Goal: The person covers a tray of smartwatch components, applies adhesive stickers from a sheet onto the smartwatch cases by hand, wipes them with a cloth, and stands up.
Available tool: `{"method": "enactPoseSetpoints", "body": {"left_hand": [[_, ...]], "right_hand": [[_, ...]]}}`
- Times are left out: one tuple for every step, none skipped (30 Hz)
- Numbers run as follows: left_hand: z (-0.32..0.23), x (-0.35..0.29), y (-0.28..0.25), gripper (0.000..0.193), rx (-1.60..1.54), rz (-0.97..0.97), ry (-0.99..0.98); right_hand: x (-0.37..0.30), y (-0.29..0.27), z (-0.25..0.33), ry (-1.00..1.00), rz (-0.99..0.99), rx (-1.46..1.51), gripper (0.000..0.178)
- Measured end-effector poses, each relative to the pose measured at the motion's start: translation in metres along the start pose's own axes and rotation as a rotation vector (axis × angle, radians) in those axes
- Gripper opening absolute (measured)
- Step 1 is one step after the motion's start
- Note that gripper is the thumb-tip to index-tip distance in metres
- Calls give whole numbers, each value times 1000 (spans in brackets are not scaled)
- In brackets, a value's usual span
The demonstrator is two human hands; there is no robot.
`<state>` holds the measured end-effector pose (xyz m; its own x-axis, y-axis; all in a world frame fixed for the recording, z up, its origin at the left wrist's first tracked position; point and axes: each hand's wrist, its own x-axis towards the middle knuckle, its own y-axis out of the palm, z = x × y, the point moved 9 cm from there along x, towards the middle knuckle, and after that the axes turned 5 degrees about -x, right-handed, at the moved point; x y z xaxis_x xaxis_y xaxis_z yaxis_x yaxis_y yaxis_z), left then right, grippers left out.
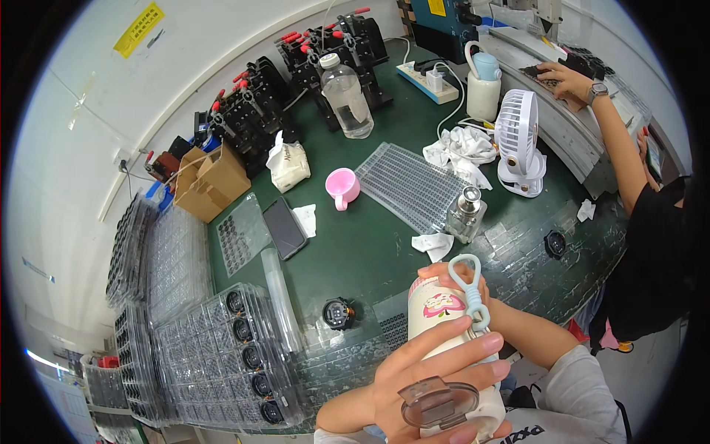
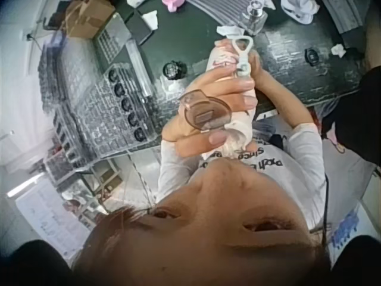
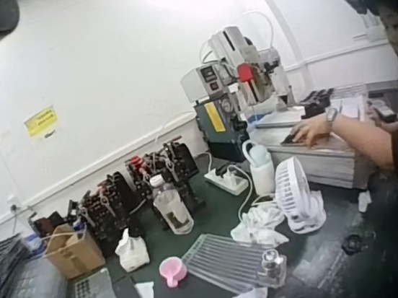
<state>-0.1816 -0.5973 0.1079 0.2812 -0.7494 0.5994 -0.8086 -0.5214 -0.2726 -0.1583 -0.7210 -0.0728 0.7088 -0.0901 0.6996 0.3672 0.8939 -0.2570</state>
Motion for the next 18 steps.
{"method": "enactPoseSetpoints", "body": {"left_hand": [[-5,-1,-3,38,1,-67,60],[-6,-1,2,38,-1,-69,58],[-10,-1,-1,38,-14,-156,65],[-12,-2,-6,38,-27,-243,72],[-13,-2,-7,38,-28,-243,69],[-8,-2,-6,44,-48,-191,3],[-4,-2,-5,50,-68,-138,-62],[-6,2,-10,50,-74,-136,-64],[-7,10,-5,53,19,-17,-88],[-4,13,3,56,111,102,-109],[-4,10,8,56,114,98,-112],[-12,8,4,56,62,-54,-21],[-20,4,-4,55,10,-204,72],[-20,4,-4,55,7,-204,68],[-20,5,-3,55,30,-192,49],[-20,6,-2,54,54,-179,29],[-19,6,-2,54,53,-179,29],[-19,7,-1,56,67,-159,29]], "right_hand": [[1,0,3,-33,-6,-4,61],[2,0,6,-63,-12,-9,61],[2,0,7,-61,-10,-8,61],[3,0,9,-66,-10,-12,61],[3,-1,10,-70,-11,-16,62],[4,-1,9,-67,-11,-14,62],[4,-1,10,-74,-8,-17,62],[3,-2,9,-78,-7,-26,62],[1,-3,7,-71,-8,-30,62],[-2,-3,3,-61,-11,-28,62],[-3,-1,2,-58,-8,-17,63],[-5,2,0,-58,-5,-13,63],[-6,6,-4,-37,13,24,63],[-8,8,-7,-11,28,56,63],[-8,7,-7,-6,28,56,63],[-6,6,-5,-25,37,40,63],[-4,6,-2,-46,45,24,64],[-7,7,-4,-46,45,24,64]]}}
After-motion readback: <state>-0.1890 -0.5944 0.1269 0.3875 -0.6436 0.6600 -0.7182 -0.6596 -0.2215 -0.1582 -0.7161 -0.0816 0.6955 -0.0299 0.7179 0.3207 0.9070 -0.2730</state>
